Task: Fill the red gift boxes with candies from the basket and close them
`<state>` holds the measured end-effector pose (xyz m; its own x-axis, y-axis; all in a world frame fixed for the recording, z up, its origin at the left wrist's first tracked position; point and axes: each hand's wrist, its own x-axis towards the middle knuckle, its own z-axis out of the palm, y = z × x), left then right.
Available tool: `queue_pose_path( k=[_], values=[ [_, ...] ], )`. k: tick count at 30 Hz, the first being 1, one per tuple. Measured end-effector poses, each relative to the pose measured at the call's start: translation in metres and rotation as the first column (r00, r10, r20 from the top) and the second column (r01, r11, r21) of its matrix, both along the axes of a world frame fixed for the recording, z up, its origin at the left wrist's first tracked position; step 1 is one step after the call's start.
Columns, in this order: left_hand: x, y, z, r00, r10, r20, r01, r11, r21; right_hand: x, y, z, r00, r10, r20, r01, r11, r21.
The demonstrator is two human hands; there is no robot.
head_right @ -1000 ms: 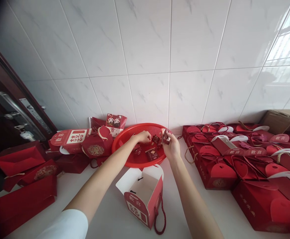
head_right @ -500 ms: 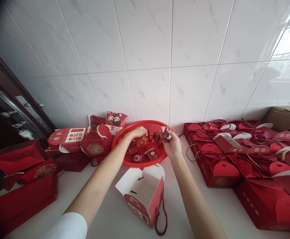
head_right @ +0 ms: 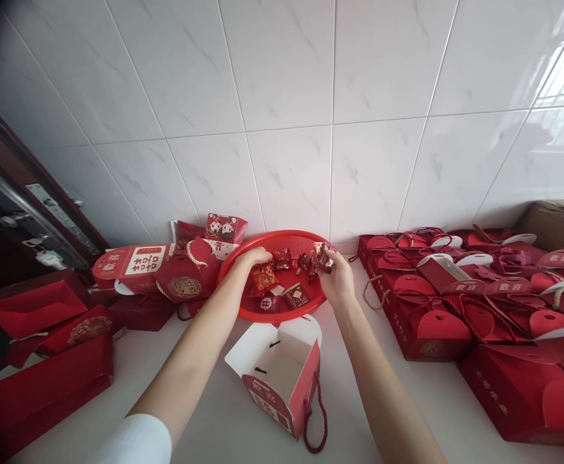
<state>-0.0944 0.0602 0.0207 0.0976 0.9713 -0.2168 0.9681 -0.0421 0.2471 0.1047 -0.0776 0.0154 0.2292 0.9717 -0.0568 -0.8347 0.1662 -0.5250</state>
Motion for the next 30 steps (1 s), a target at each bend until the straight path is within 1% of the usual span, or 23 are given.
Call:
queue_pose_path(
  k=[2, 4, 6, 9, 12, 15, 19, 23, 25, 30],
  values=[
    [0.003, -0.004, 0.002, 0.998, 0.047, -0.028, -0.049, 0.996, -0.070, 0.000, -0.001, 0.001, 1.000, -0.004, 0.007, 0.004, 1.000, 0.002],
    [0.005, -0.007, 0.005, 0.996, 0.083, -0.045, -0.088, 0.991, -0.104, 0.000, -0.001, 0.001, 1.000, 0.002, 0.016, -0.002, 1.000, 0.001],
    [0.005, -0.010, 0.006, 0.993, 0.108, -0.048, -0.112, 0.989, -0.098, 0.000, -0.001, 0.001, 1.000, 0.010, 0.022, -0.010, 1.000, -0.004],
    [0.003, -0.013, 0.006, 0.991, 0.126, -0.033, -0.127, 0.991, -0.030, 0.000, 0.000, 0.001, 1.000, -0.001, 0.007, 0.001, 1.000, -0.021],
    [0.003, -0.015, 0.004, 0.996, 0.088, -0.005, -0.088, 0.995, 0.055, 0.000, 0.001, -0.001, 1.000, -0.005, 0.002, 0.005, 1.000, -0.008],
    [0.006, -0.015, 0.000, 1.000, 0.018, 0.006, -0.018, 0.997, 0.076, 0.002, 0.002, -0.004, 1.000, 0.014, -0.001, -0.014, 1.000, 0.013],
    [0.017, -0.017, -0.005, 0.998, -0.062, -0.017, 0.063, 0.997, 0.041, 0.005, 0.004, -0.008, 0.999, 0.037, 0.018, -0.038, 0.999, 0.031],
    [0.024, -0.016, -0.007, 0.990, -0.136, -0.020, 0.135, 0.989, -0.058, 0.004, 0.004, -0.008, 1.000, 0.027, 0.012, -0.027, 0.999, 0.026],
    [0.025, -0.016, -0.008, 0.988, -0.152, -0.012, 0.150, 0.985, -0.083, 0.003, 0.003, -0.006, 1.000, 0.019, 0.010, -0.019, 1.000, 0.020],
    [0.024, -0.015, -0.013, 0.986, -0.156, 0.060, 0.160, 0.985, -0.065, 0.001, 0.003, -0.006, 1.000, 0.008, 0.023, -0.008, 1.000, 0.007]
  ],
)
